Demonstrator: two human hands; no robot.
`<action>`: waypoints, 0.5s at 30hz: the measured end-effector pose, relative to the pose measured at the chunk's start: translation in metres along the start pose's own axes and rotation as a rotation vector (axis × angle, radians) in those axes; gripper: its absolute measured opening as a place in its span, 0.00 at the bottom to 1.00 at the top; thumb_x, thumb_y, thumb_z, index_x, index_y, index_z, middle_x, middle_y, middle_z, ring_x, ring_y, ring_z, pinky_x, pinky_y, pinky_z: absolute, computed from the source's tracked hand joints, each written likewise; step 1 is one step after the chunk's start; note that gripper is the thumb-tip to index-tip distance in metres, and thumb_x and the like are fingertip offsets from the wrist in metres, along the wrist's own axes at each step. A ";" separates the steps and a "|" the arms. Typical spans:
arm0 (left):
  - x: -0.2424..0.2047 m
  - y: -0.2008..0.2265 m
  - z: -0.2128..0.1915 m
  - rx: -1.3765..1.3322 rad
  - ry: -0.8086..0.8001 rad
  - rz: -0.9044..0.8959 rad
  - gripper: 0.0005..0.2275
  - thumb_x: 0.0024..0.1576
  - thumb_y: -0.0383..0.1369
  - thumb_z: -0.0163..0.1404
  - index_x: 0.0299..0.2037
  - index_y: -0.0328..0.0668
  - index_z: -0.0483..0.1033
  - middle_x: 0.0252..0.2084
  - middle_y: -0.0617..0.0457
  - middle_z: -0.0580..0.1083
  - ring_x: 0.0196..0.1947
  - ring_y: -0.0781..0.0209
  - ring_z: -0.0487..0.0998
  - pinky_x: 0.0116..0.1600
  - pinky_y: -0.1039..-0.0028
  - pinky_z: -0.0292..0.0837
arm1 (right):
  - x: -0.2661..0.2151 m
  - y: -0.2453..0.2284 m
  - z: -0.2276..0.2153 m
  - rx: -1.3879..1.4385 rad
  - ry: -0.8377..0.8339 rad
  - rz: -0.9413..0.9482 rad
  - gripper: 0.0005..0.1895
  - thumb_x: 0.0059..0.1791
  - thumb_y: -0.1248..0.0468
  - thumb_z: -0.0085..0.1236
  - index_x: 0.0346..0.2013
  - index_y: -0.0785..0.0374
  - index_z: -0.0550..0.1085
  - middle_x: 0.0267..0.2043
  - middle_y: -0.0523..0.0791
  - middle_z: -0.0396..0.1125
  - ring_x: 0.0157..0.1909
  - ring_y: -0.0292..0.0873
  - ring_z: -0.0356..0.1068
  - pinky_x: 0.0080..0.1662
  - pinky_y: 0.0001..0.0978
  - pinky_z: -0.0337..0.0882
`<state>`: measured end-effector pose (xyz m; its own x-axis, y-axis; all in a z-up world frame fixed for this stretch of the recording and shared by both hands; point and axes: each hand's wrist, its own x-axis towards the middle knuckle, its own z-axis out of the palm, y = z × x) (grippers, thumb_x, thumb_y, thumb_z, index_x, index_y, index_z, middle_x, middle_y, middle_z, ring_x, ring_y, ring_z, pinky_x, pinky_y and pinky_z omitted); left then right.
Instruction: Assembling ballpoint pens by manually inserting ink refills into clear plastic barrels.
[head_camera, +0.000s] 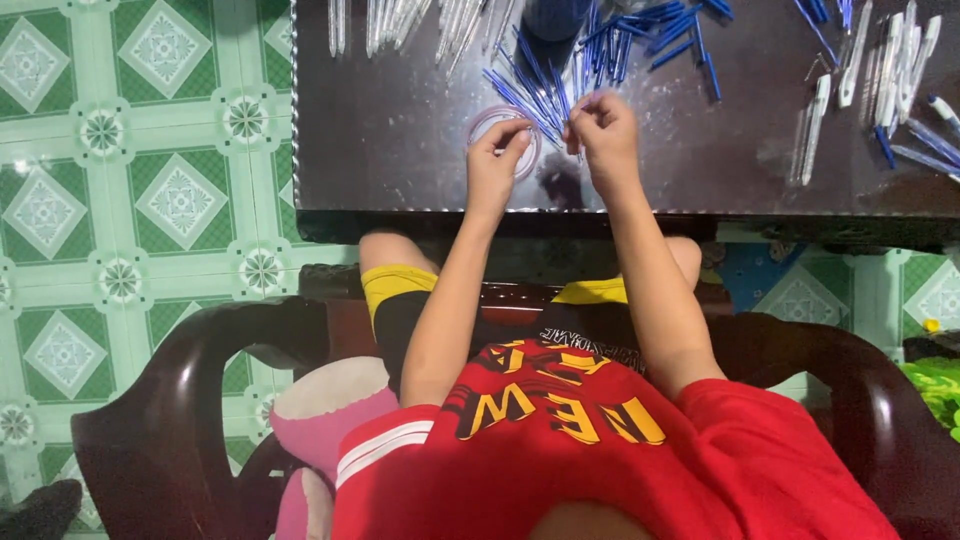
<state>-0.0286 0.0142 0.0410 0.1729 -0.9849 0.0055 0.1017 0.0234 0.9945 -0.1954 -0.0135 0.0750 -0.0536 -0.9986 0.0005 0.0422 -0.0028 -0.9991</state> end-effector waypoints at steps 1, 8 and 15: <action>-0.003 0.012 0.000 -0.009 -0.073 0.046 0.06 0.59 0.30 0.55 0.43 0.43 0.84 0.44 0.54 0.81 0.48 0.61 0.79 0.57 0.71 0.71 | -0.002 -0.007 0.004 0.208 -0.052 0.045 0.05 0.50 0.72 0.52 0.33 0.60 0.67 0.26 0.49 0.67 0.20 0.40 0.63 0.27 0.29 0.65; -0.018 0.036 0.001 -0.099 -0.134 0.106 0.06 0.60 0.28 0.55 0.45 0.41 0.83 0.43 0.55 0.79 0.46 0.63 0.77 0.57 0.74 0.71 | -0.013 -0.018 0.011 0.271 -0.177 0.067 0.04 0.48 0.69 0.64 0.36 0.63 0.77 0.36 0.48 0.74 0.38 0.44 0.77 0.46 0.35 0.83; -0.024 0.040 -0.002 -0.050 -0.107 0.170 0.07 0.61 0.29 0.54 0.45 0.40 0.82 0.43 0.52 0.79 0.46 0.61 0.79 0.55 0.72 0.73 | -0.021 -0.024 0.014 0.359 -0.198 0.047 0.04 0.49 0.69 0.64 0.36 0.66 0.76 0.39 0.51 0.73 0.40 0.48 0.76 0.47 0.40 0.84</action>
<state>-0.0266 0.0387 0.0800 0.0866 -0.9786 0.1865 0.1289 0.1967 0.9720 -0.1815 0.0065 0.0996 0.1480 -0.9890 -0.0017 0.3870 0.0595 -0.9202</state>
